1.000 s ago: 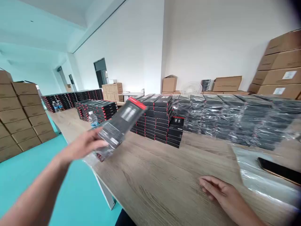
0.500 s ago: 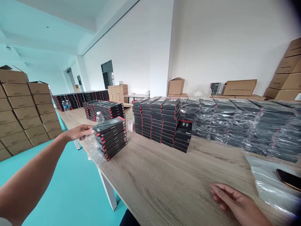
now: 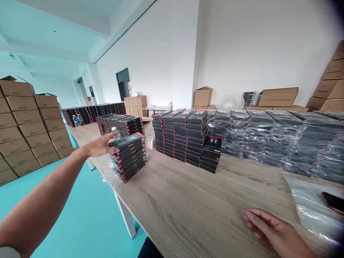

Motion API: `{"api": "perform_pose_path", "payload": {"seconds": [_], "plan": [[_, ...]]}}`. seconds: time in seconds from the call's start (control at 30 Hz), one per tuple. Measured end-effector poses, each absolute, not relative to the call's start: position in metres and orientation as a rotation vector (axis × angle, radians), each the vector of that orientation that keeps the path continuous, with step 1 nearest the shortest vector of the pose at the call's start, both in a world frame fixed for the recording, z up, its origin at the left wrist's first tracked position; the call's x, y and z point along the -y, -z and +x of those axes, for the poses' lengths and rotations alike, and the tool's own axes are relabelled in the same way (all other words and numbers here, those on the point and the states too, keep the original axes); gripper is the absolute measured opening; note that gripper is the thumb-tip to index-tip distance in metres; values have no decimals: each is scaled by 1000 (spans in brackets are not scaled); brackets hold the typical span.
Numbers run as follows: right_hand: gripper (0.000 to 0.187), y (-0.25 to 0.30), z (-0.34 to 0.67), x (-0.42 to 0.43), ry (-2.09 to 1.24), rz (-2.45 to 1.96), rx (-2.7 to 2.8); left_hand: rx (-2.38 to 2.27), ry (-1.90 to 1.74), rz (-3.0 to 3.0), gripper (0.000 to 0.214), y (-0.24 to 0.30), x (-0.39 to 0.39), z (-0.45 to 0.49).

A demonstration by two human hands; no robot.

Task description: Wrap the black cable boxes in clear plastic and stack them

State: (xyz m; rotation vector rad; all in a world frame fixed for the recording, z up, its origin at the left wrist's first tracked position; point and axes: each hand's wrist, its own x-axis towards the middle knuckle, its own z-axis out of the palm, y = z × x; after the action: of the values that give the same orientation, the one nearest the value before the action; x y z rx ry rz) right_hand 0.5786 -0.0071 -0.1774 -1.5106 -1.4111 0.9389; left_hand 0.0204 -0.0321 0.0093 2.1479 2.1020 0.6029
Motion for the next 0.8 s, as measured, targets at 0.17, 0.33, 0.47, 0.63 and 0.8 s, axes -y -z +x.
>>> {"api": "perform_pose_path", "payload": {"seconds": [0.17, 0.33, 0.47, 0.63, 0.8], "plan": [[40, 172, 579, 11, -1101, -1485, 1390, -2370, -500, 2056, 60, 1, 17, 40], [44, 175, 581, 11, -1116, -1494, 1399, -2406, -420, 2064, 55, 0, 20, 47], [46, 182, 585, 7, -1110, -1495, 1439, -2399, -340, 2058, 57, -1, 18, 46], [46, 190, 590, 4, -1081, -1486, 1489, -2403, -422, 2153, 67, -9, 27, 54], [43, 185, 582, 15, -1068, -1446, 1502, -2033, -1072, 2385, 51, -3, 28, 139]]}}
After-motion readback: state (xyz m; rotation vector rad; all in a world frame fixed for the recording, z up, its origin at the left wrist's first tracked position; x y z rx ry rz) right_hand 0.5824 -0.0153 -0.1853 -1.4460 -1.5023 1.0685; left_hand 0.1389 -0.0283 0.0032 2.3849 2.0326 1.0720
